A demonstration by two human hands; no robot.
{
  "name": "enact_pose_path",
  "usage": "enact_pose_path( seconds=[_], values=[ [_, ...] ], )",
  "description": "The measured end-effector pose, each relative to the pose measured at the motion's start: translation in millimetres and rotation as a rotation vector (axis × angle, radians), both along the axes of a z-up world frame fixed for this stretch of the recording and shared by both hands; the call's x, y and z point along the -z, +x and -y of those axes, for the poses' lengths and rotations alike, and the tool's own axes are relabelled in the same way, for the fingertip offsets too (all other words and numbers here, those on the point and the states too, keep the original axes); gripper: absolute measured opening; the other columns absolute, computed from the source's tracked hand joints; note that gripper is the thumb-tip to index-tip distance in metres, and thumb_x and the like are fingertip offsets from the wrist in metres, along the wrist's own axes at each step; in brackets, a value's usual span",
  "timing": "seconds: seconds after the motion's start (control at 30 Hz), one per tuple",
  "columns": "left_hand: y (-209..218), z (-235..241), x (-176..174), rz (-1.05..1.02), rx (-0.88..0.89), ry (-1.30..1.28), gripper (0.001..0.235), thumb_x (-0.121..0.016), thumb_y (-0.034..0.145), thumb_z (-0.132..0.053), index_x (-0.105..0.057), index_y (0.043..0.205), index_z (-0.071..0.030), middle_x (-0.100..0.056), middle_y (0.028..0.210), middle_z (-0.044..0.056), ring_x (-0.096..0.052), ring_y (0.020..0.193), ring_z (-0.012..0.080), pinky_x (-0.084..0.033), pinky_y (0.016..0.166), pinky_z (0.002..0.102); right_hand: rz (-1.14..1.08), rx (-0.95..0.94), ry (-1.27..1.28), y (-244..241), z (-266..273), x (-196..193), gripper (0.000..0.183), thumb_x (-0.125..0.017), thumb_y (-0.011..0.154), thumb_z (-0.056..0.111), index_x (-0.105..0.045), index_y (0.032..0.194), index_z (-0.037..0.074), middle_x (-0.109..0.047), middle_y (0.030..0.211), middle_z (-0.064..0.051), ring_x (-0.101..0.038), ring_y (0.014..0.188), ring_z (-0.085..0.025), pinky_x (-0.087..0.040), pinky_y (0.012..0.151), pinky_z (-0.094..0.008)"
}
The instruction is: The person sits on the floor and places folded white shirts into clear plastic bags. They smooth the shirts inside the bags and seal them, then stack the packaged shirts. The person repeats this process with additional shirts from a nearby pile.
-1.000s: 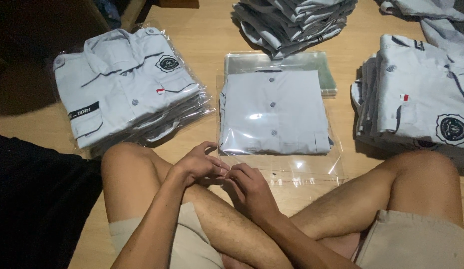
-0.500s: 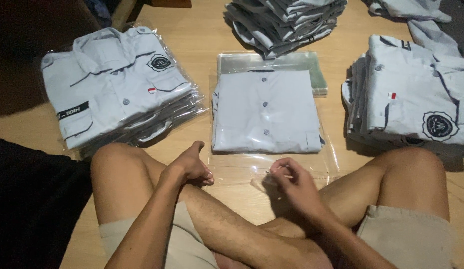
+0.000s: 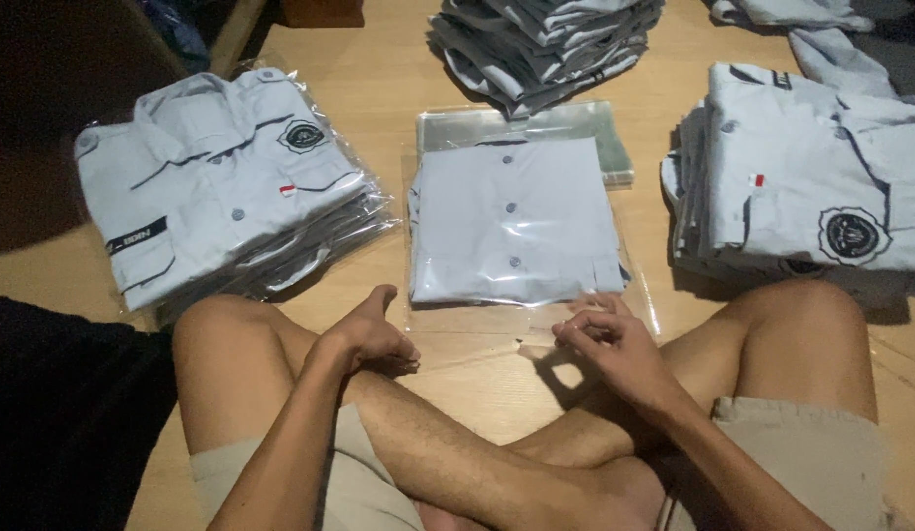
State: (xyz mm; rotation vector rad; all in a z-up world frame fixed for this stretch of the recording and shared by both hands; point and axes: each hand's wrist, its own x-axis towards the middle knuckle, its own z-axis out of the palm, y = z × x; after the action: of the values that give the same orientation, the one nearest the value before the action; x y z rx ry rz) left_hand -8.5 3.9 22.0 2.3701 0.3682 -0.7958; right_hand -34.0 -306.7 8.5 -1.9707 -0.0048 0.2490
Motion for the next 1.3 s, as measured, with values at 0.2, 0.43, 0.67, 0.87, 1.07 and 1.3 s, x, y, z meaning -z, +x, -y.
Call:
enact_pose_path(
  seconds=[0.2,0.43,0.67,0.87,1.07,1.3],
  values=[
    [3,-6,5,0.016,0.002,0.034,0.128,-0.097,0.060,-0.005,-0.019,0.162,-0.015,-0.038,0.163,0.018,-0.044,0.144,0.0459,-0.046,0.114,0.058,-0.176,0.220,0.234,1,-1,13,0.026,-0.061,0.100,0.024,-0.065,0.085,0.003,-0.065,0.088,-0.020,-0.063,0.092,-0.036,-0.050,0.086,-0.051],
    [-13,14,-20,0.045,-0.026,0.003,0.132,-0.091,0.061,0.004,-0.009,0.163,-0.012,-0.031,0.166,0.018,-0.040,0.146,0.0469,-0.042,0.119,0.057,-0.100,0.087,-0.610,23,40,10,0.029,-0.066,0.100,0.034,-0.062,0.103,0.006,-0.071,0.089,-0.025,-0.073,0.100,-0.045,-0.055,0.086,-0.054],
    [-3,24,16,0.299,0.145,0.331,0.100,-0.075,0.073,0.014,-0.028,0.157,-0.010,-0.056,0.139,0.038,-0.057,0.127,0.0543,-0.055,0.098,0.062,-0.020,-0.107,-0.864,14,24,-22,0.048,-0.074,0.088,0.054,-0.060,0.112,0.015,-0.079,0.097,-0.027,-0.075,0.106,-0.044,-0.057,0.093,-0.054],
    [-26,88,-16,0.657,0.463,-0.093,0.033,-0.068,0.091,-0.013,-0.064,0.123,-0.010,-0.068,0.119,0.020,-0.069,0.112,0.0422,-0.058,0.089,0.055,0.008,-0.192,-0.861,18,25,-11,0.031,-0.073,0.091,0.038,-0.079,0.089,0.008,-0.077,0.090,-0.019,-0.076,0.094,-0.034,-0.059,0.083,-0.044],
    [-33,112,16,0.646,0.898,-0.070,0.064,-0.062,0.098,-0.019,-0.038,0.156,-0.008,-0.044,0.158,0.016,-0.038,0.149,0.0347,-0.030,0.125,0.047,0.093,-0.071,-0.524,27,38,34,0.028,-0.080,0.085,0.032,-0.072,0.080,0.006,-0.063,0.089,-0.018,-0.065,0.086,-0.035,-0.052,0.073,-0.044],
    [-40,113,45,0.513,1.033,0.139,0.081,-0.045,0.104,-0.045,-0.002,0.166,-0.016,-0.015,0.173,0.008,-0.015,0.159,0.0272,-0.013,0.131,0.045,0.086,-0.096,-0.523,36,56,61,0.024,-0.080,0.081,0.025,-0.071,0.081,0.003,-0.066,0.094,-0.020,-0.068,0.092,-0.039,-0.054,0.079,-0.046]
  ],
)
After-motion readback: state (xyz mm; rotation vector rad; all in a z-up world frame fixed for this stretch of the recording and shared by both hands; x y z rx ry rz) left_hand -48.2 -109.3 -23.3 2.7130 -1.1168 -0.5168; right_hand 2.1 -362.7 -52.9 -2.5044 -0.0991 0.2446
